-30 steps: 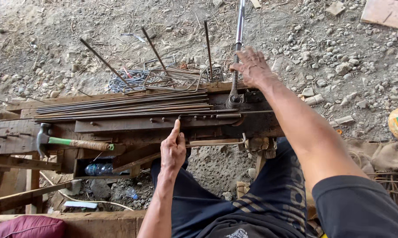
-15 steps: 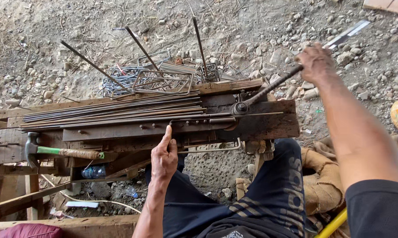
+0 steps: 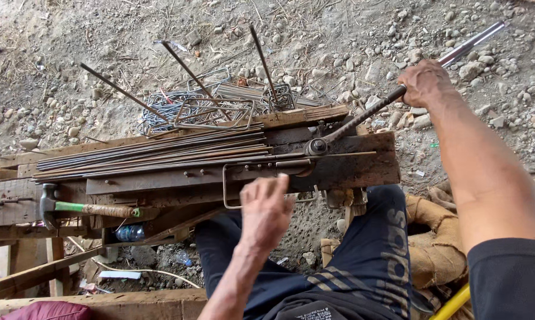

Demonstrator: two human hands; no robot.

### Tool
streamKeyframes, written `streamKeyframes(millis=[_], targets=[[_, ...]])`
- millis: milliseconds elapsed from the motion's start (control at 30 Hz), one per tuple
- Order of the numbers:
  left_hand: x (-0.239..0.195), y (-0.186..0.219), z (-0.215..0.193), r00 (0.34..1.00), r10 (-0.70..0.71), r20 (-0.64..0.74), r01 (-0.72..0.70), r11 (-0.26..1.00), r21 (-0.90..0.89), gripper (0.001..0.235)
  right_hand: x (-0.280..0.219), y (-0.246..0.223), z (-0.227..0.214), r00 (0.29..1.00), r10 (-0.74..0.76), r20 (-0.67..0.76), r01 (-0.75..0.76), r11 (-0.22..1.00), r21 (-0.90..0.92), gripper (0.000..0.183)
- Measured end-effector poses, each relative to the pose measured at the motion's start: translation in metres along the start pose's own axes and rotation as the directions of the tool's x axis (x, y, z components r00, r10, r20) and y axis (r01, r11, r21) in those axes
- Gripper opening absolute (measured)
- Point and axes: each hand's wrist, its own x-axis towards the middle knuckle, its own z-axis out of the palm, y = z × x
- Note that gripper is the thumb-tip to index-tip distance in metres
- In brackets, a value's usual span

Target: The person uses a manual rebar bending machine to bend metal rods into rectangular shapes. They insert each rod, rotate the crank to bend it, and remove the finished piece, repeating the process multiple times.

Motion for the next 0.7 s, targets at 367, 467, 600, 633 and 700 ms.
streamKeyframes(millis=[367,467,600,633,700], targets=[[-0.008,0.018,0.011,0.989,0.081,0.120,-0.042,0.954,-0.297,0.038,0.004,0.011,0.017,1.000,0.023,-0.014,-0.021,0.994,0.105,0.066],[-0.008,0.019,0.010,0.991,0.053,0.120,-0.012,0.948,-0.319,0.035,-0.054,-0.008,-0.011,0.962,0.178,0.208,-0.274,0.612,0.742,0.026],[-0.009,0.016,0.013,0.995,0.069,0.072,-0.041,0.944,-0.328,0.033,-0.057,0.017,0.034,0.987,0.123,-0.099,-0.084,0.940,0.330,0.051],[-0.010,0.016,0.013,0.995,0.070,0.065,-0.044,0.940,-0.337,0.032,-0.081,0.010,0.028,0.972,0.235,0.026,-0.201,0.762,0.615,0.046],[-0.013,0.016,0.010,0.995,0.078,0.063,-0.052,0.937,-0.344,0.031,-0.107,0.006,0.035,0.938,0.295,0.183,-0.311,0.480,0.820,0.044]])
